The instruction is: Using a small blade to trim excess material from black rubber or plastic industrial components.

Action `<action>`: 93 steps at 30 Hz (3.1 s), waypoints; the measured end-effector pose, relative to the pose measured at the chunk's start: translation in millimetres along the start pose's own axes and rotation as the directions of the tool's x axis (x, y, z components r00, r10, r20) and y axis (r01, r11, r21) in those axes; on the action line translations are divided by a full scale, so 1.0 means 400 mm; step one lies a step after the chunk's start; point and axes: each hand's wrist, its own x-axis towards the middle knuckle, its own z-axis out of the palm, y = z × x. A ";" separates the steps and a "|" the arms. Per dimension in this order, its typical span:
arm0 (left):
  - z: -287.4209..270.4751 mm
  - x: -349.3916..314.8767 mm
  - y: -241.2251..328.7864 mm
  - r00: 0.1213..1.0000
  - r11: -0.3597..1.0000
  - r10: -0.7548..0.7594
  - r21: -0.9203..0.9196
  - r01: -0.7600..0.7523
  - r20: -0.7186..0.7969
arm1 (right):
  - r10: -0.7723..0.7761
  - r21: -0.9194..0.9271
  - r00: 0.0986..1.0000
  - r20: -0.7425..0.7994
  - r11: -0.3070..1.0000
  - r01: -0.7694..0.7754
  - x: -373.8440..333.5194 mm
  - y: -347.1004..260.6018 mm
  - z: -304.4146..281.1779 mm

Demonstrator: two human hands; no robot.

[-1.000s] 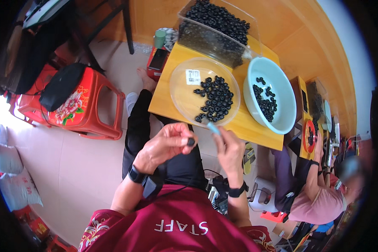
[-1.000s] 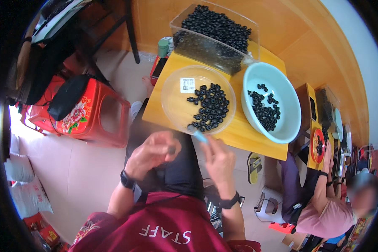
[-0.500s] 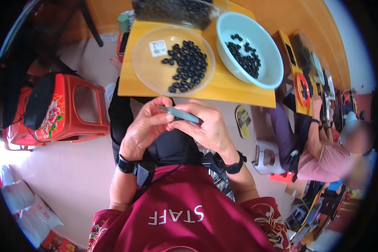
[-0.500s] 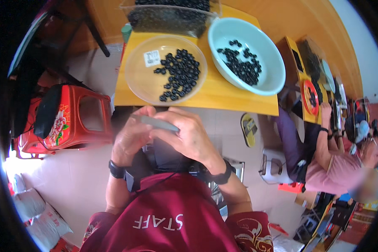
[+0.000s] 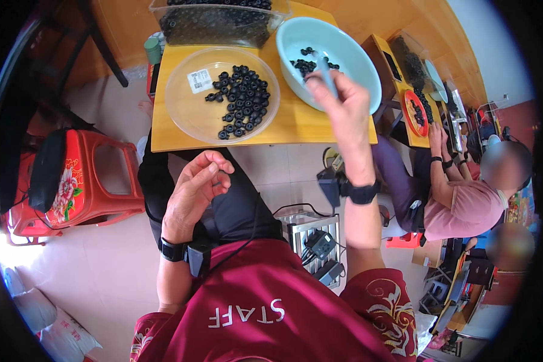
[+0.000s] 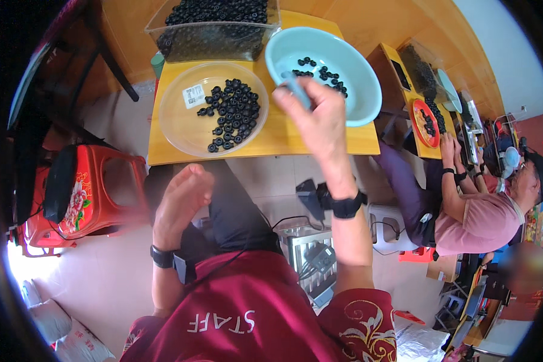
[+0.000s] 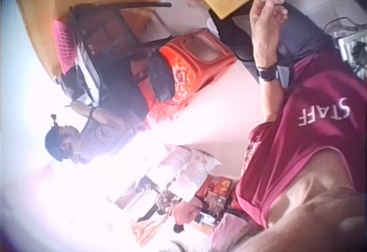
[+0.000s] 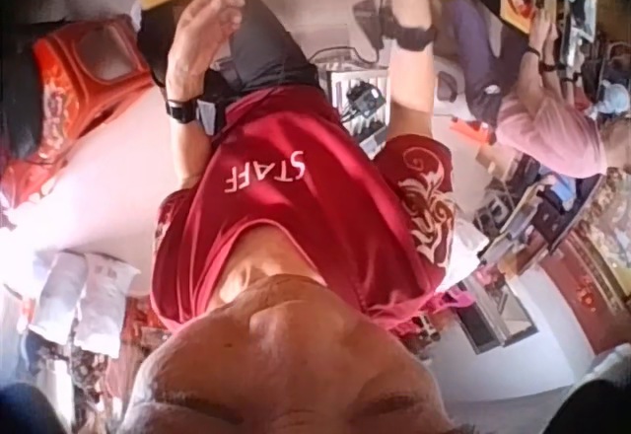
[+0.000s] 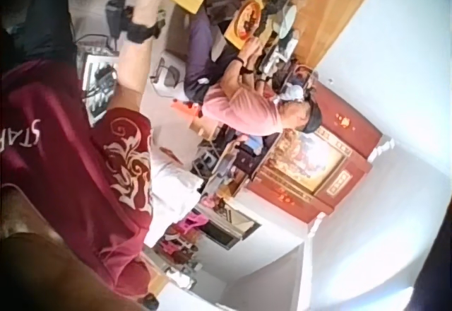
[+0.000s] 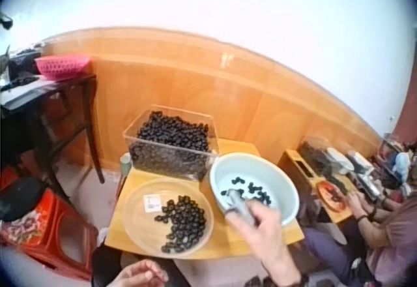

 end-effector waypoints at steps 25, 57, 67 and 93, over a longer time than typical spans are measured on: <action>-0.050 0.071 -0.241 0.948 0.431 0.286 0.865 -0.257 0.139 | -0.212 0.201 0.267 0.940 0.977 0.067 -0.152 -0.132 0.306; -0.038 0.034 -0.155 0.972 0.988 -0.001 0.153 0.038 -0.236 | -0.287 0.239 0.242 0.927 0.949 0.208 -0.157 -0.114 0.322; 0.024 0.027 0.086 0.972 0.938 -0.231 0.276 0.212 0.040 | -0.400 0.135 0.759 0.513 0.911 0.389 -0.168 -0.100 0.256; -0.031 0.129 0.135 0.645 0.034 0.763 0.993 -0.109 0.045 | 0.295 0.422 0.687 0.663 0.611 -0.670 -0.386 -0.024 0.347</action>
